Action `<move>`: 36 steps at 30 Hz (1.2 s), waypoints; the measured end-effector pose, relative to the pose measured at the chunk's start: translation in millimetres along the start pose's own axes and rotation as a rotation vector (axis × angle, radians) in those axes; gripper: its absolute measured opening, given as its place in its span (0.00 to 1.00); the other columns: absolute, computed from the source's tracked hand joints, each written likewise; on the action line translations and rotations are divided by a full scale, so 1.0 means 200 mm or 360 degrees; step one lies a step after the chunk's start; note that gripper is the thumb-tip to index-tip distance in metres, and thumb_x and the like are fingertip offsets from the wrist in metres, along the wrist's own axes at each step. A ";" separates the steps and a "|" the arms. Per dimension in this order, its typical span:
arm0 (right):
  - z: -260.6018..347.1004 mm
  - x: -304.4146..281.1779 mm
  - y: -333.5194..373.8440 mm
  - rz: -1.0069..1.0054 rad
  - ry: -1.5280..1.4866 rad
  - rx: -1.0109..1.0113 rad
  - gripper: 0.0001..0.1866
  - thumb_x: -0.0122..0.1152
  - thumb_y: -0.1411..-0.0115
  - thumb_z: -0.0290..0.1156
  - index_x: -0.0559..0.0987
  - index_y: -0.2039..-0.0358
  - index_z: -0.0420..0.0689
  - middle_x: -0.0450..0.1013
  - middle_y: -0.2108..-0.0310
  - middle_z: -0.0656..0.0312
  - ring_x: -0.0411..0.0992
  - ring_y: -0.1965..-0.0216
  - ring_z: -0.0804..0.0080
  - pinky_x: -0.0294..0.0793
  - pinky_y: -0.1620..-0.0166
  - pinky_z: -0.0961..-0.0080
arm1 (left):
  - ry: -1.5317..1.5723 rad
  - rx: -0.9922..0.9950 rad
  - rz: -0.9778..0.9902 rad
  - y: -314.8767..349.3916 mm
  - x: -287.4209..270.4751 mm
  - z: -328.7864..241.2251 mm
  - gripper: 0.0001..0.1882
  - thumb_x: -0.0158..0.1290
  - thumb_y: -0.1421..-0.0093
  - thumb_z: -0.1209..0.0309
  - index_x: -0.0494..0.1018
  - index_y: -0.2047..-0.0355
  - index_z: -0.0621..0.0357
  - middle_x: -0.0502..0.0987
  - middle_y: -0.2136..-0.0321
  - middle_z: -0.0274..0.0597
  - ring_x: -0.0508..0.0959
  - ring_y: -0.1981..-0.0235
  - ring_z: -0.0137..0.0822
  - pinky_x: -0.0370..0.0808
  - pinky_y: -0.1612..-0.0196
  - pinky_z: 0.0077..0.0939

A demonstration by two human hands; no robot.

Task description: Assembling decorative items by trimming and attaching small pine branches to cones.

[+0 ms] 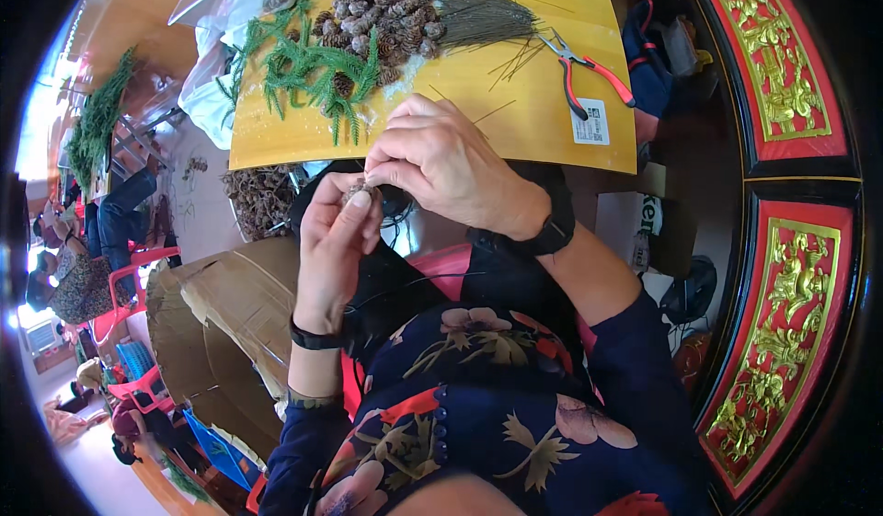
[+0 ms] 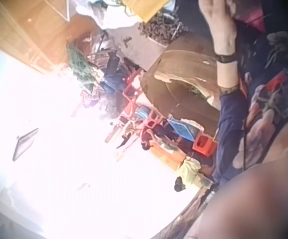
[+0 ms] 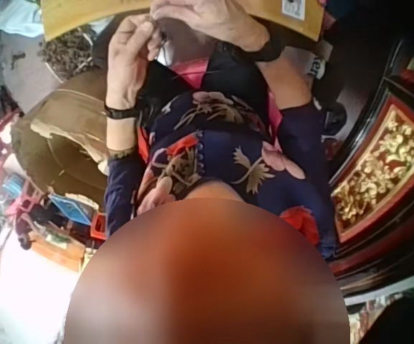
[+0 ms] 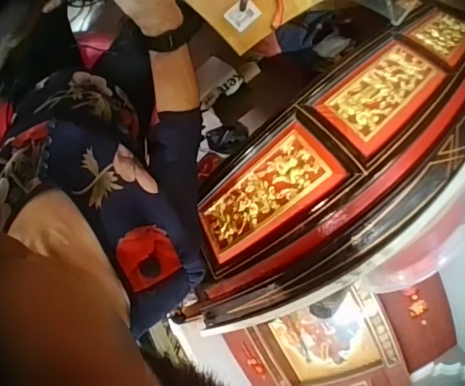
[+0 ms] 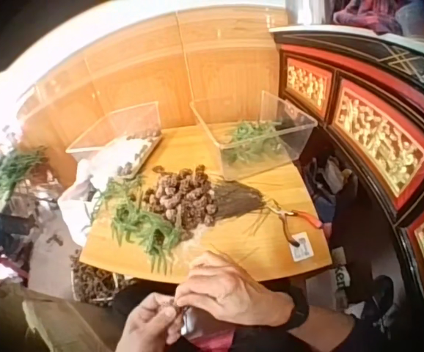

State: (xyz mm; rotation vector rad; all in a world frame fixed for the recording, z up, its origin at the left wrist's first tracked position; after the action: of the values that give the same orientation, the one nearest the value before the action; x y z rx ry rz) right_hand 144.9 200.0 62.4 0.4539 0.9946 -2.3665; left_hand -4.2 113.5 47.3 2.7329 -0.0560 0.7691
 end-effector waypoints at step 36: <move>-0.06 0.15 0.24 -0.0118 -0.0570 0.1122 0.08 0.58 0.41 0.31 0.78 0.69 0.39 0.72 0.77 0.70 0.64 0.75 0.87 0.64 0.70 0.86 | -0.0262 0.0355 -0.0213 -0.62 -0.44 -0.45 0.12 0.51 0.39 0.68 0.72 0.57 0.60 0.76 0.64 0.42 0.76 0.62 0.37 0.73 0.62 0.29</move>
State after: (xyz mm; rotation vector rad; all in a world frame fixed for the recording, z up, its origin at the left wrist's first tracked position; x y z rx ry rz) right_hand 149.2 170.7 13.1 0.2203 -0.0037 -2.6919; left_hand -110.2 255.4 41.4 2.9683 0.1867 0.5408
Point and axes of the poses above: each hand's wrist, its own y-axis away from the middle knuckle, its own x-axis out of the palm, z = x × y, the point moved 2 cm from there along -y, towards the middle knuckle
